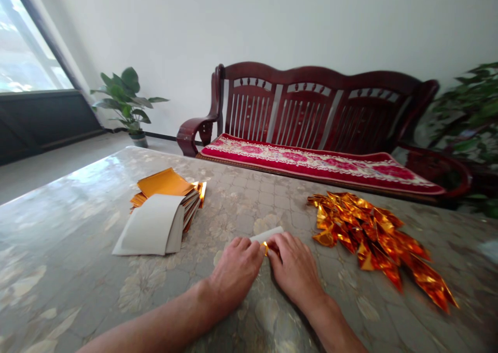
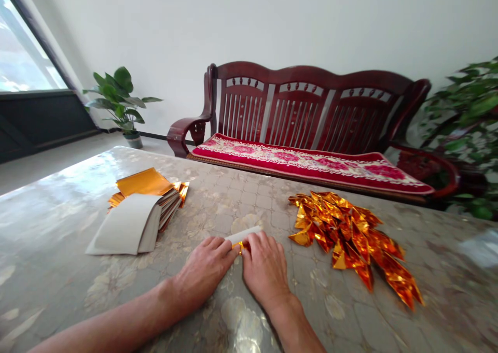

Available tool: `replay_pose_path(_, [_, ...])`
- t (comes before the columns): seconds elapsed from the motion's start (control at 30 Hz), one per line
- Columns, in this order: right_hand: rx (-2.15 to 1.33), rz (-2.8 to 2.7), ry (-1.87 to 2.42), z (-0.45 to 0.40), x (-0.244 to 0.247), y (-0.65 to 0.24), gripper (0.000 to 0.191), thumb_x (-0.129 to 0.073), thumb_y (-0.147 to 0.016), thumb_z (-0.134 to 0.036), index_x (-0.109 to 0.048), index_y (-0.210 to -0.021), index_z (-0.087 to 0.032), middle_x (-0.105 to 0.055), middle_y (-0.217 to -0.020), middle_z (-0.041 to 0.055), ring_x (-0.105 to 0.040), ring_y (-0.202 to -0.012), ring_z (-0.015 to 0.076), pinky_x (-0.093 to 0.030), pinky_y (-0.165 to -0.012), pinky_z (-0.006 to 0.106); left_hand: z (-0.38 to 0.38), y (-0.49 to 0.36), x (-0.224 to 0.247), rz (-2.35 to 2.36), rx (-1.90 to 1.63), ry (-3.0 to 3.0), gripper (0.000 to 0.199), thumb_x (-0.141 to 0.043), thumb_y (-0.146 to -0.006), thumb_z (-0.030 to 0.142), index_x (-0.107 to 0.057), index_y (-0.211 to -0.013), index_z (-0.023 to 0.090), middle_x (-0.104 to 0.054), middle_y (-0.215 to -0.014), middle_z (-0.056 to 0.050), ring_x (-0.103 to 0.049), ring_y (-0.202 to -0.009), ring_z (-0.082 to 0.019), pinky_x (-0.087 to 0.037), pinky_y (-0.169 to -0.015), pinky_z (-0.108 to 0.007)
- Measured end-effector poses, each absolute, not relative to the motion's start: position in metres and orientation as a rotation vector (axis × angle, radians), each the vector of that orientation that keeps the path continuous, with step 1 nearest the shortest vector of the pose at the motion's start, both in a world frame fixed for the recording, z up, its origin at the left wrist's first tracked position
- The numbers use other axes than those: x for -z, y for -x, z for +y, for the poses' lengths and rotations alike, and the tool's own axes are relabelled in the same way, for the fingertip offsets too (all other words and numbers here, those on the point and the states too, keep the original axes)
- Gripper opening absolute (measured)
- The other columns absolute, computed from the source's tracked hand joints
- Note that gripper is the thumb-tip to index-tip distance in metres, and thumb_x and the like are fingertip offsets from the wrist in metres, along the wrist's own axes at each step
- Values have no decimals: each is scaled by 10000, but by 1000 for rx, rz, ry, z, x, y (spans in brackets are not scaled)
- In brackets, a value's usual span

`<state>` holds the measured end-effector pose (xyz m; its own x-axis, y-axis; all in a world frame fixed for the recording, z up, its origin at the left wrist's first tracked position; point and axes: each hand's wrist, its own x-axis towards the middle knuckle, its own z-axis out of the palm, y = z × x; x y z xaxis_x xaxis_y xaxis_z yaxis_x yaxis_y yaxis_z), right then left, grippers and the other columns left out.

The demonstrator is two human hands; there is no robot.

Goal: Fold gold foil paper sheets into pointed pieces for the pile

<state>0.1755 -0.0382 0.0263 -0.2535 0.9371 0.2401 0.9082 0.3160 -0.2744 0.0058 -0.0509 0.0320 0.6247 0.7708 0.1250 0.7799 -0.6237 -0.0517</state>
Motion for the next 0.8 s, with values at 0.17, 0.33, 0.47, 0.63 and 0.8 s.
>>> replay_pose_path(0.17, [-167,-2219,1641,-36,-25,-183,117,-546,-888,-214,-596,-985,-255,-635,-988,19,-535,-935,221,-364,-790,329,-53,-7,-31,-1292,130,2731,155,-540,-930,182,-571,-1081,166,-587,-963,-53,-535,-883,-234,-447,-759,-366])
replay_pose_path(0.33, [-217,-2072,1577,-23,-19,-196,254,-513,-829,-132,-595,-1045,-238,-641,-1040,31,-530,-1008,222,-389,-884,344,-63,-13,-33,-1302,137,2741,147,-526,-916,143,-567,-1057,153,-581,-946,-59,-534,-845,-225,-443,-737,-362])
replay_pose_path(0.47, [-166,-1978,1583,-23,-16,-196,214,-496,-853,-182,-593,-1041,-216,-635,-1038,54,-532,-1005,229,-401,-908,364,-67,-19,-31,-1361,153,2726,128,-494,-913,126,-568,-1014,152,-575,-933,-61,-532,-831,-232,-450,-738,-380])
replay_pose_path(0.63, [-27,-2092,1609,-32,-16,-188,311,-603,-830,-280,-583,-1139,-246,-618,-1139,65,-522,-1029,255,-395,-899,396,-66,-19,-31,-1399,165,2742,146,-490,-897,115,-574,-1008,158,-575,-936,-66,-537,-845,-239,-460,-756,-392])
replay_pose_path(0.8, [-19,-2017,1639,-25,-9,-196,330,-557,-832,-215,-579,-1160,-227,-613,-1145,68,-522,-1065,243,-402,-919,380,-66,-16,-40,-1406,281,2800,145,-512,-914,176,-572,-1044,187,-588,-1006,-54,-535,-963,-246,-463,-850,-398])
